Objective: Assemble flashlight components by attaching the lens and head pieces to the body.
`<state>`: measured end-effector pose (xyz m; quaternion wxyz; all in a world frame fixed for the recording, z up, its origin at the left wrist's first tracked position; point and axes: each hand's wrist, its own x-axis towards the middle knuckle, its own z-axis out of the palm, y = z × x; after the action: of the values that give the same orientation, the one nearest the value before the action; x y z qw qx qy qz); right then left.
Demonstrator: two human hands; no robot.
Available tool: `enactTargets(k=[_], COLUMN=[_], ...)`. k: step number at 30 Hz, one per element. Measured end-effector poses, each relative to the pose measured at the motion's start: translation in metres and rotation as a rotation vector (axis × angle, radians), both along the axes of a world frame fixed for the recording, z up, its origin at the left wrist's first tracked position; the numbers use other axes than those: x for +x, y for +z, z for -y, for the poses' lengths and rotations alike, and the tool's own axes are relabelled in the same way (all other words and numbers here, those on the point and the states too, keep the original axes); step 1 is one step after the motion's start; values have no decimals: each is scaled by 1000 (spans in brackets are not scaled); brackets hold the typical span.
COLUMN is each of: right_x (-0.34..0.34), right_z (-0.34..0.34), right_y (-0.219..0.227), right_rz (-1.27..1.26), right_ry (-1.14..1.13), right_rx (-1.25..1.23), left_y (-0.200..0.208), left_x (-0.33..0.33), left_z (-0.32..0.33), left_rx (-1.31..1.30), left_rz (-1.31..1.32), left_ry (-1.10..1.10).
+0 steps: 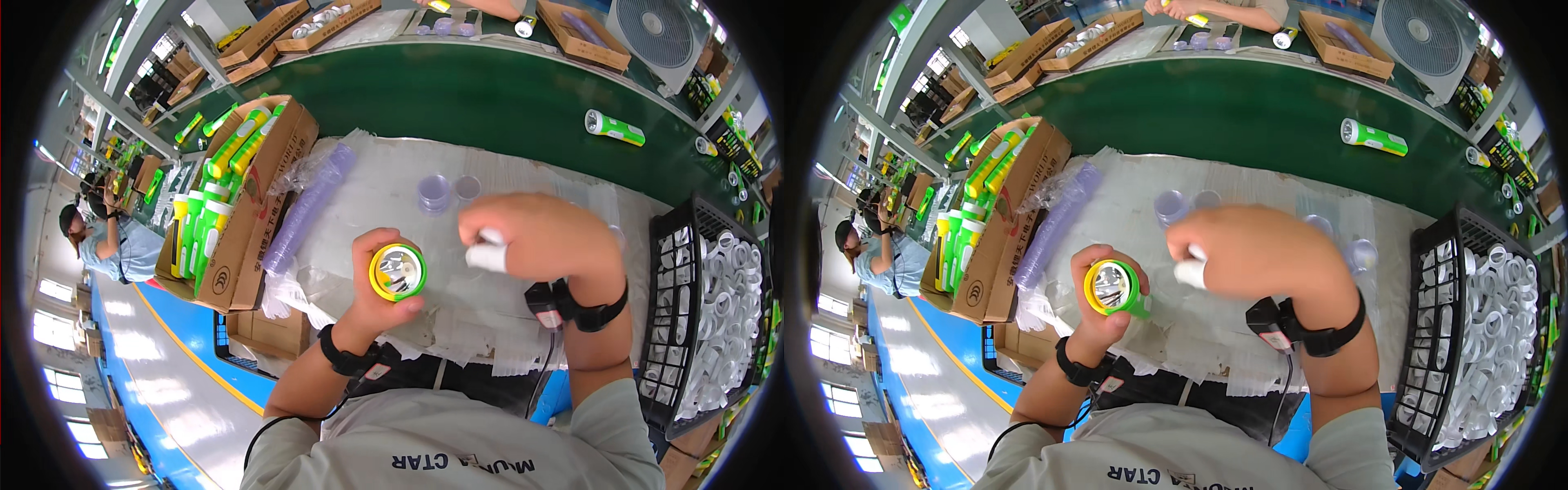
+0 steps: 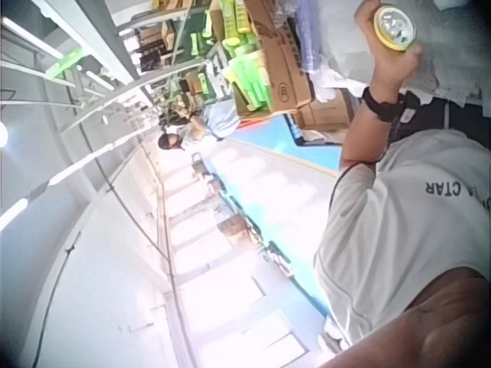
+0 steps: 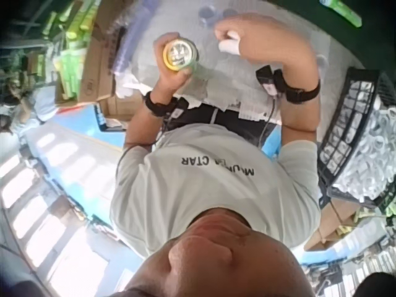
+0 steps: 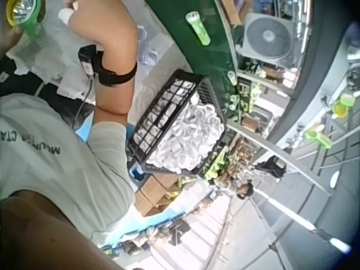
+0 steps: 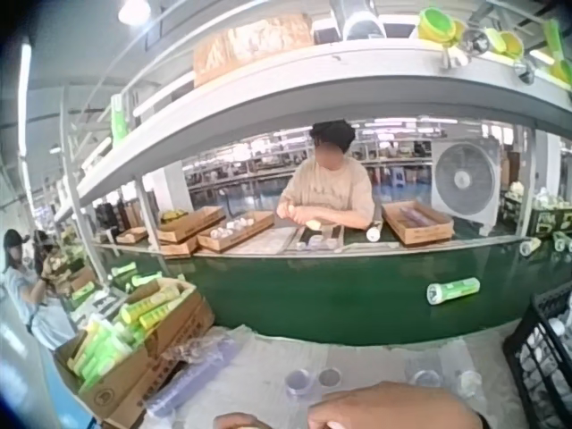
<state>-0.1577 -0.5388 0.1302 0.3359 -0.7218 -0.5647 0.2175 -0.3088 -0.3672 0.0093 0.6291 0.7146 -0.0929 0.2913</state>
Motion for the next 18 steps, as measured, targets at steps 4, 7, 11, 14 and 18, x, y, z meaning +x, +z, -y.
enactTargets(k=[4, 7, 11, 14, 18], right_x=[-6, -9, -18, -36, -36], right_z=[-32, -40, -18, -26, -21], right_y=[-56, -71, -22, -17, -22], right_rz=[336, 520, 390, 304, 386], right_ry=[51, -119, -54, 199, 131], right_rx=[-581, -517, 150, 223, 275], left_y=[18, 23, 16, 7, 19], left_x=[2, -7, -14, -16, -12], left_z=[-4, -15, -21, -31, -20], left_rx=[-88, -82, -152, -5, -207], left_rz=[-109, -141, -180, -171, -266], left_ry=[-42, 5, -73, -64, -157])
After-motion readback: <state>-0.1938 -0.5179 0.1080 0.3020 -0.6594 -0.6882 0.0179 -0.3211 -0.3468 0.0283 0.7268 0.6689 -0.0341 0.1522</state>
